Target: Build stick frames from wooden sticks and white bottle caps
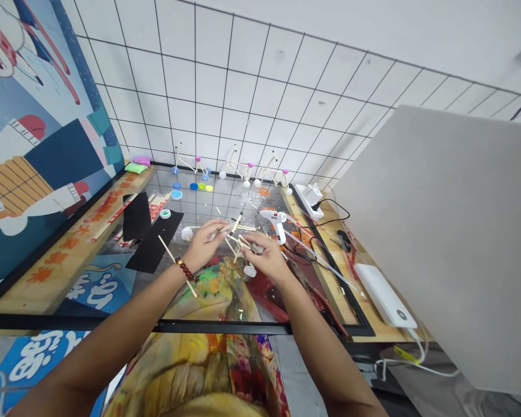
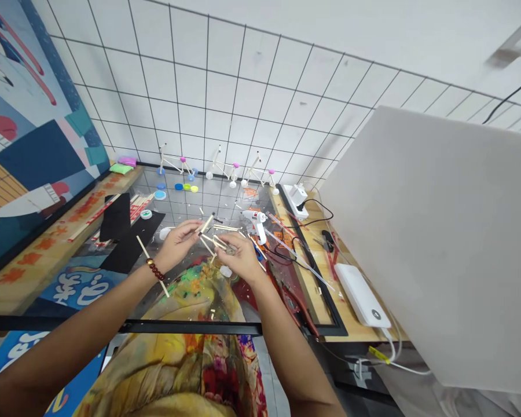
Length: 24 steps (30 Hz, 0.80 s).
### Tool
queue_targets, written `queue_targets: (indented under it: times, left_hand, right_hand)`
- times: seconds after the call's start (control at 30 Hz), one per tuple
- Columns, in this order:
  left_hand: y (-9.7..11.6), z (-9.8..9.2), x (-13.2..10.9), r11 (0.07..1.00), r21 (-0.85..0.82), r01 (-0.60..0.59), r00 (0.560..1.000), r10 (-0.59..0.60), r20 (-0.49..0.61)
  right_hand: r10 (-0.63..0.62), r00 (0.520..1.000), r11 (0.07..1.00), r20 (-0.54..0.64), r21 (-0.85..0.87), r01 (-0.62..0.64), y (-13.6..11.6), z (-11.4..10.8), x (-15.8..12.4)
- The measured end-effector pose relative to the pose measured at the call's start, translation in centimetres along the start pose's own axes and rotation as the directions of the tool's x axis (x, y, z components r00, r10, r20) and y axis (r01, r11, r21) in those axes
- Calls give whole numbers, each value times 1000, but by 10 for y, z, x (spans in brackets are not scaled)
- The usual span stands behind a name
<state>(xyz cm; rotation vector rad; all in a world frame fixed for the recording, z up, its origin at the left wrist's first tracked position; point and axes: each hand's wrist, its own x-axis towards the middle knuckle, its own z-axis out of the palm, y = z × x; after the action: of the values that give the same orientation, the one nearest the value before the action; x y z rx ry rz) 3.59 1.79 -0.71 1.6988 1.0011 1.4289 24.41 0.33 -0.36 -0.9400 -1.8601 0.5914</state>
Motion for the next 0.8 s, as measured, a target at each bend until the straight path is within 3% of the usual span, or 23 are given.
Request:
queue_targets:
  times: [0.13, 0.23, 0.53, 0.8]
  left_hand:
    - [1, 6, 6, 950, -230, 210, 968, -235, -91]
    - [1, 10, 6, 902, -333, 274, 939, -325, -109]
    - [3, 2, 2, 894, -384, 229, 935, -312, -168]
    - [-6, 2, 2, 874, -397, 281, 921, -362, -146]
  right_hand:
    - [8, 998, 1000, -65, -18, -9, 4, -4, -3]
    - [12, 997, 999, -80, -40, -16, 4, -7, -4]
    - [51, 998, 999, -42, -16, -52, 2, -11, -4]
    - [39, 999, 996, 23, -79, -37, 2, -8, -5]
